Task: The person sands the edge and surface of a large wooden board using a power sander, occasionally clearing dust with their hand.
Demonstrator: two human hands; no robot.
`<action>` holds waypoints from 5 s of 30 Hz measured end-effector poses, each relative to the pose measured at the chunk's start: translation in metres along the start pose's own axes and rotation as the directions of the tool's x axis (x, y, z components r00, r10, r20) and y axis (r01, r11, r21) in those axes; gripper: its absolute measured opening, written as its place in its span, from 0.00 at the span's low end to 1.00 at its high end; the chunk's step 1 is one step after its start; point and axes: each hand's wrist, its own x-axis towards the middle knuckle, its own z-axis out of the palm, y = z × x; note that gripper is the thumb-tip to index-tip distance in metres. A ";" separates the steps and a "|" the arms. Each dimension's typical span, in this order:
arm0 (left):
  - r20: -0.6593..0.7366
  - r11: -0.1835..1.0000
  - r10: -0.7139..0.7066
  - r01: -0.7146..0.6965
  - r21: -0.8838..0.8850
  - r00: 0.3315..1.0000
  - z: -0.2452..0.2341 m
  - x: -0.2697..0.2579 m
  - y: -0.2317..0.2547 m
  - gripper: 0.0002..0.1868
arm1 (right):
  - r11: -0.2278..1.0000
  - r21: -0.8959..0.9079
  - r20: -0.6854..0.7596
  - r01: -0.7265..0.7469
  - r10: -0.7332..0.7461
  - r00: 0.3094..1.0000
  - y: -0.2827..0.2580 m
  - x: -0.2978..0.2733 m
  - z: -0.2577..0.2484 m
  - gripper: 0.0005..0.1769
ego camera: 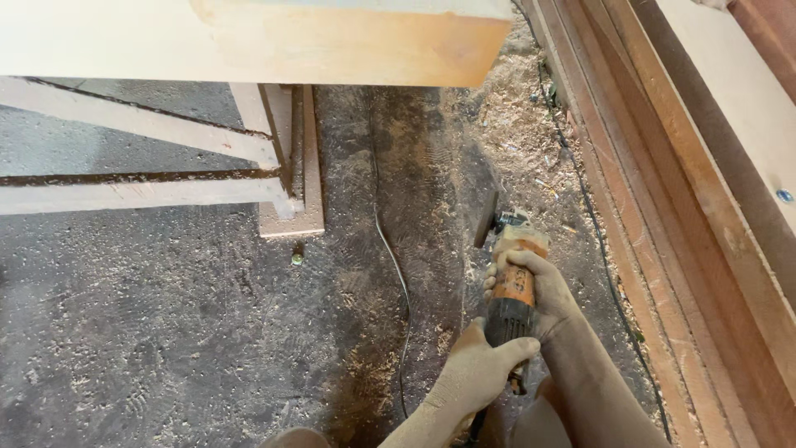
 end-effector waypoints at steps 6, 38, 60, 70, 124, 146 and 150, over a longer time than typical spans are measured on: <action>-0.025 0.999 0.031 -0.030 0.030 0.999 -0.001 0.005 -0.003 0.22 | 1.000 -0.013 0.004 -0.013 0.013 1.000 -0.001 0.007 -0.003 0.20; -0.057 0.999 0.010 -0.012 -0.030 0.998 -0.003 0.029 -0.010 0.25 | 0.997 0.014 0.044 -0.079 0.078 0.996 0.000 0.035 -0.019 0.19; 0.089 0.968 0.058 -0.034 -0.248 0.994 0.018 0.022 -0.055 0.26 | 0.987 -0.161 -0.154 -0.028 0.003 0.988 0.006 -0.023 -0.002 0.17; 0.112 0.861 0.007 0.051 -0.507 0.994 0.082 -0.113 0.056 0.34 | 0.959 0.016 -0.059 -0.284 0.285 0.957 -0.139 -0.144 0.095 0.15; -0.258 0.762 -0.231 0.010 -0.647 0.938 -0.066 -0.056 0.545 0.12 | 0.703 0.054 0.183 -0.709 0.691 0.699 -0.375 0.068 0.402 0.13; -0.287 0.702 -0.403 0.093 -0.706 0.869 -0.215 0.135 0.831 0.15 | 0.680 0.086 0.105 -0.728 0.720 0.686 -0.537 0.351 0.535 0.15; -0.272 0.721 -0.334 0.058 -0.691 0.903 -0.233 0.156 0.869 0.16 | 0.710 0.017 0.200 -0.704 0.688 0.698 -0.563 0.383 0.548 0.13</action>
